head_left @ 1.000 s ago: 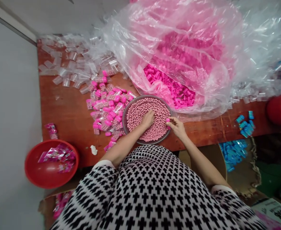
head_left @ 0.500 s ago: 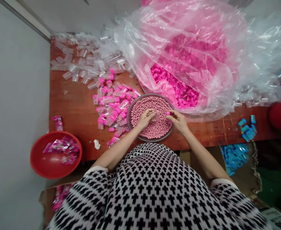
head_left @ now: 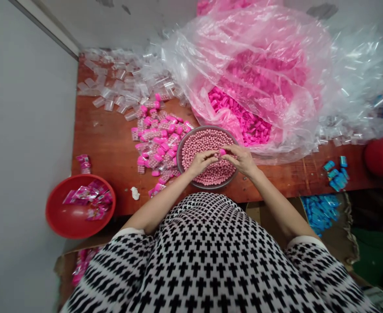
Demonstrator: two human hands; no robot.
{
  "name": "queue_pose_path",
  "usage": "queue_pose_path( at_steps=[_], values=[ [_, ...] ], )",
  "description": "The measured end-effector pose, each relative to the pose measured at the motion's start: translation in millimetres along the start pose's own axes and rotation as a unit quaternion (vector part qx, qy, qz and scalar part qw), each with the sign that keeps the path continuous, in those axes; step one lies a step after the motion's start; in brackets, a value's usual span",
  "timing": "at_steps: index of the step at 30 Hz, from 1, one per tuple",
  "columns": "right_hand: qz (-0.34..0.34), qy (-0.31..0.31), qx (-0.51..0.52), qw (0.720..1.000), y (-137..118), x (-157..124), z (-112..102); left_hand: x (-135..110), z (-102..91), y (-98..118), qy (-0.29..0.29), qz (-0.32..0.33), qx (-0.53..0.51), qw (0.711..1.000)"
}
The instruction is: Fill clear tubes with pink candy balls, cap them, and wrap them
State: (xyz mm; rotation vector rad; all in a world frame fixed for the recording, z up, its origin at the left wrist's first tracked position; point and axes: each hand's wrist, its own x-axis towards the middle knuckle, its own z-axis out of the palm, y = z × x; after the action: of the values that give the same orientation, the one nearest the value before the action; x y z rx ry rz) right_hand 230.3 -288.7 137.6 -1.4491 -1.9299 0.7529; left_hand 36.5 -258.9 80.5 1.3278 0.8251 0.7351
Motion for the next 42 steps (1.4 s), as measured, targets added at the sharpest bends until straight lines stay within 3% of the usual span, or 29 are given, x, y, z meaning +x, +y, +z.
queue_pose_path(
  at_steps=[5,11,16,22,34,38,42],
  values=[
    [-0.049,-0.041,-0.004,0.998,-6,-1,-4,-1,-6.0,5,-0.004,0.016,0.034,0.999],
    [-0.092,-0.107,-0.078,0.987,-11,3,0,3,-12.2,8,-0.006,0.026,0.038,0.999],
    [-0.058,-0.067,-0.091,0.992,-7,0,2,5,-18.3,8,0.011,0.031,0.063,0.998],
    [-0.023,0.027,0.001,0.999,-5,3,3,3,-17.5,9,0.009,0.032,0.081,0.996],
    [-0.016,0.005,-0.031,0.999,-2,-1,17,4,-10.1,18,-0.004,0.069,0.108,0.992],
    [-0.027,-0.024,-0.065,0.997,-4,-6,19,4,-12.0,20,-0.026,0.084,0.172,0.981],
    [-0.007,-0.019,-0.024,1.0,-4,-9,20,5,-8.9,23,-0.026,0.073,0.185,0.98]
  ],
)
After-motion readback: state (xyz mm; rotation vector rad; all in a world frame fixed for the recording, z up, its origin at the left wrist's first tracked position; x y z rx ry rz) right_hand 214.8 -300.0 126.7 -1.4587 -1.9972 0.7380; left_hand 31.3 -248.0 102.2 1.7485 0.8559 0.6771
